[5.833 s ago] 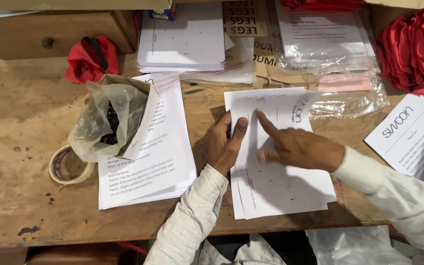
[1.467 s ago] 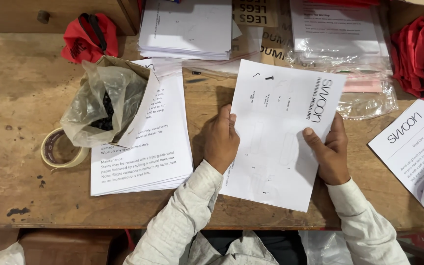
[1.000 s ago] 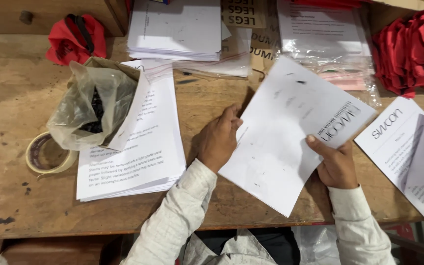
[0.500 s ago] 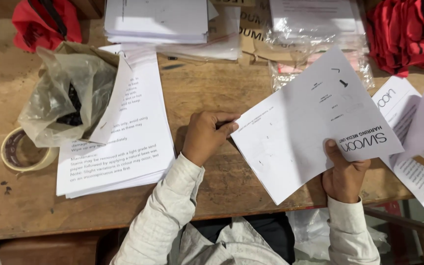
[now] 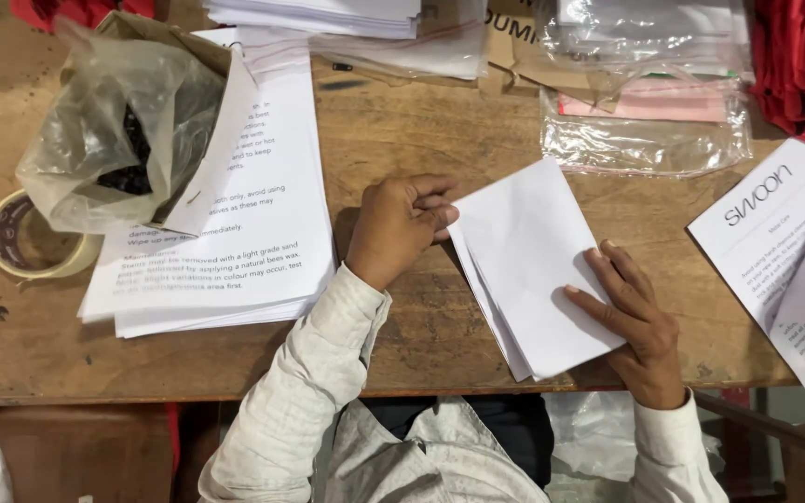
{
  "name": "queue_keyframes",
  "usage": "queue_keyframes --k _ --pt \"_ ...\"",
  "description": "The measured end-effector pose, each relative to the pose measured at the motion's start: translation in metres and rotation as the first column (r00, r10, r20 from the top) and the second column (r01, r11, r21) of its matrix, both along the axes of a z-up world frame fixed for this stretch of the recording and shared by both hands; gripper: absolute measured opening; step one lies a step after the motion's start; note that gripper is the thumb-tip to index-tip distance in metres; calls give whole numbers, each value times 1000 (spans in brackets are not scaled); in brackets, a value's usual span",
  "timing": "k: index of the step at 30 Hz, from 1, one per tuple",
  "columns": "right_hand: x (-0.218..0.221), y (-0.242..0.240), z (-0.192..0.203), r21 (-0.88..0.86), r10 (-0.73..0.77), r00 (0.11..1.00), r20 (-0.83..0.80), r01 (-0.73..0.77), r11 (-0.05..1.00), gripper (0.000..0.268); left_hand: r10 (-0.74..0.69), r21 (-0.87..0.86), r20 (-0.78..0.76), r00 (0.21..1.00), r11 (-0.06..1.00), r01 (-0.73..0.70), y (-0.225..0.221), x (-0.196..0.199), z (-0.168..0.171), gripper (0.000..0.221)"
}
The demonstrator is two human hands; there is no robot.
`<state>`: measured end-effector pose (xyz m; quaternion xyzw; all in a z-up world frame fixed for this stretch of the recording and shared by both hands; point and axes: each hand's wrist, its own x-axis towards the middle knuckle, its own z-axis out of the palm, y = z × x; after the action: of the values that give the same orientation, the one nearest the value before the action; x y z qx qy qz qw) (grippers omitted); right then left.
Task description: The person folds printed instruction sheets in half on a wooden workbench, pressing the creases flat and stacking the folded sheets. They then pick up a red fabric pouch, place a folded sheet inside it, and set the pouch with a phone-like item on the stack before returning to folding more sheets.
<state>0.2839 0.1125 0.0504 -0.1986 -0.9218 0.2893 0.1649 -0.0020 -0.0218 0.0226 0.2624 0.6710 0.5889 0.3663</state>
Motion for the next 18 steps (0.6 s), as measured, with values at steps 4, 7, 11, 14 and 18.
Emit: queue_keyframes --k 4,7,11,14,18 --pt "5 -1 -1 104 42 994 102 -53 993 72 -1 -45 -42 999 999 -1 -1 0 7 37" --pt "8 0 -8 208 67 985 158 -99 973 76 -11 -7 -20 1000 1000 11 0 1 -2 29" --pt "8 -1 -12 269 76 983 166 -119 956 74 -7 7 -53 999 1000 7 0 2 -1 21" --pt "9 -2 -13 297 94 978 184 -147 943 72 -16 -11 -61 998 1000 15 0 3 3 19" --pt "9 -2 -20 368 122 977 173 -179 912 65 -23 -23 -79 997 1000 21 -1 3 5 19"
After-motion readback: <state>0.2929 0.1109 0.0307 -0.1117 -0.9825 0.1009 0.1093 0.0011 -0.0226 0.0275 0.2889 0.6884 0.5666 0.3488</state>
